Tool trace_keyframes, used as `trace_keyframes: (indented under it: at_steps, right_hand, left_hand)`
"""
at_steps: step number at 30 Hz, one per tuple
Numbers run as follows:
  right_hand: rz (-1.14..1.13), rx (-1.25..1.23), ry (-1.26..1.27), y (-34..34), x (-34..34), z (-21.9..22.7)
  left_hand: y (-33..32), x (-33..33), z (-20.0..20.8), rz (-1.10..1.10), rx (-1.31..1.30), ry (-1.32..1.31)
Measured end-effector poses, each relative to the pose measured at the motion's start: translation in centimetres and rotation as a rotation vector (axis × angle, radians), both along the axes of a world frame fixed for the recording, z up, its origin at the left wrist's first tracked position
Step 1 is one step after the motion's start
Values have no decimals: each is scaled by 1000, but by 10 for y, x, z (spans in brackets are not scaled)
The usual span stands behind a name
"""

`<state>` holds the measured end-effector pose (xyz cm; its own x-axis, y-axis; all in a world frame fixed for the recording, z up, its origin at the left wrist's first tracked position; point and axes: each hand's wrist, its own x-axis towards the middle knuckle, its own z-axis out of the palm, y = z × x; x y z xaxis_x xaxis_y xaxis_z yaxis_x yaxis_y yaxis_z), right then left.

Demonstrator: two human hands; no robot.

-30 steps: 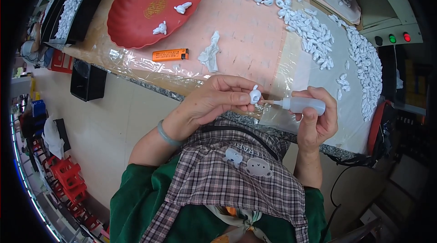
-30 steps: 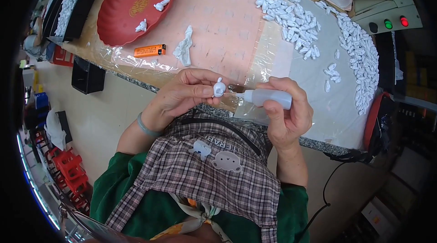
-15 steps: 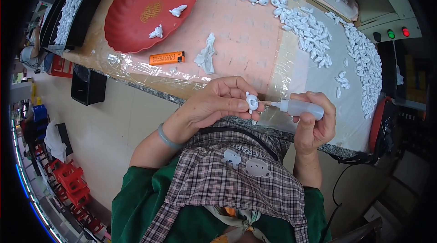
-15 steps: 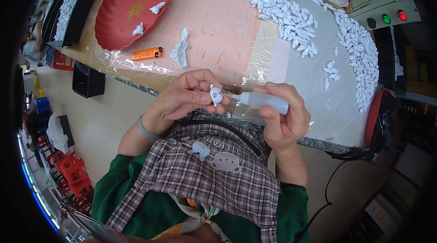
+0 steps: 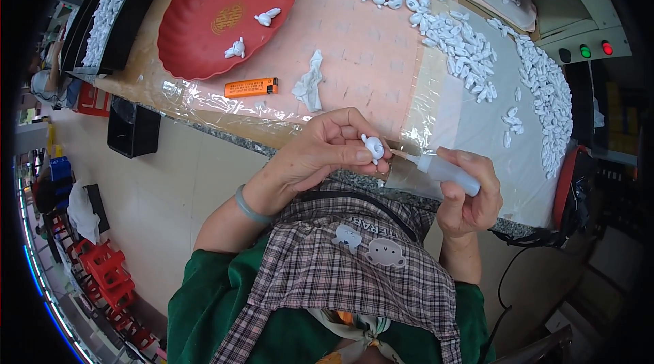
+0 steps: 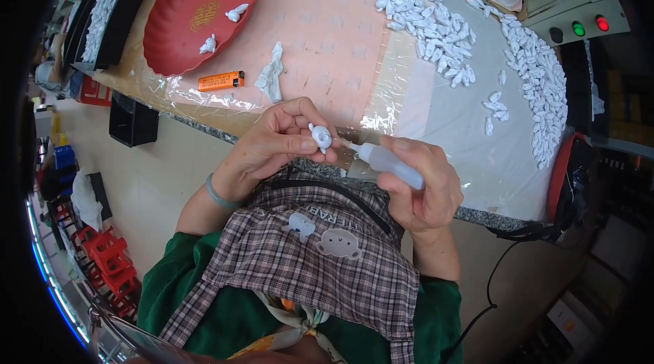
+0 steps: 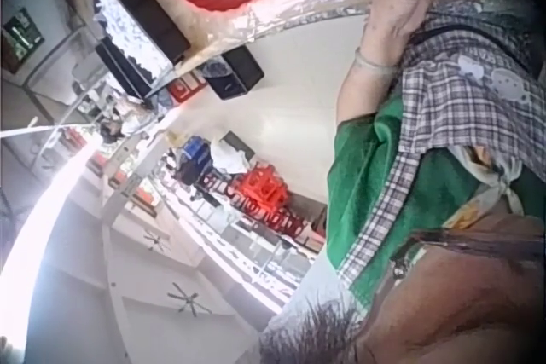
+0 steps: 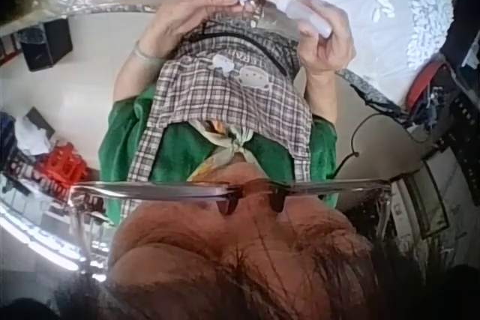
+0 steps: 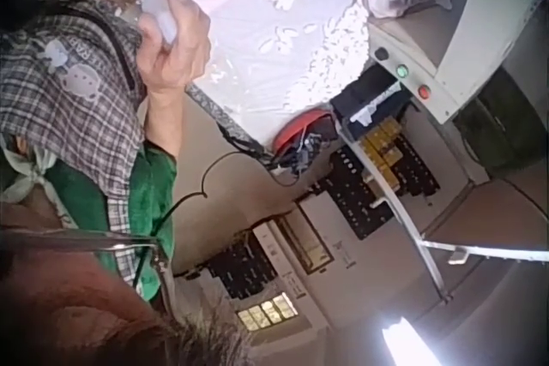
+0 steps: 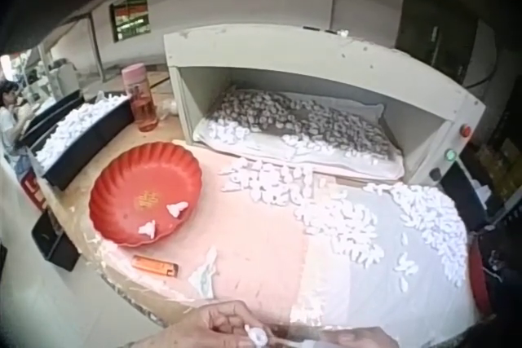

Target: Apply glue to small white plastic components and assemble them on a factory workbench.

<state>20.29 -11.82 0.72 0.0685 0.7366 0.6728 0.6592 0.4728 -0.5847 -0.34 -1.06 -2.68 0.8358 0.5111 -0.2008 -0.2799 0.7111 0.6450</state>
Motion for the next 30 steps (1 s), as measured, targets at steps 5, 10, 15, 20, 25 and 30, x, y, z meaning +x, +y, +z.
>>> trace_keyframes:
  at_steps: [5,10,15,20,25,30]
  right_hand:
    - [-6,22,-19,3,-3,4]
    - [-13,39,3,1,-2,-1]
    - [-12,29,6,0,-1,-2]
    - [-17,-4,-37,0,0,0]
    - [-12,30,5,1,0,-3]
    - [11,-19,35,3,2,-4]
  left_hand:
    - [0,1,0,13,8,22]
    - [1,0,3,8,-5,40]
    - [1,-1,-1,13,25,33]
    - [1,-1,0,16,30,35]
    - [1,0,5,26,16,71]
    - [2,1,2,28,15,59]
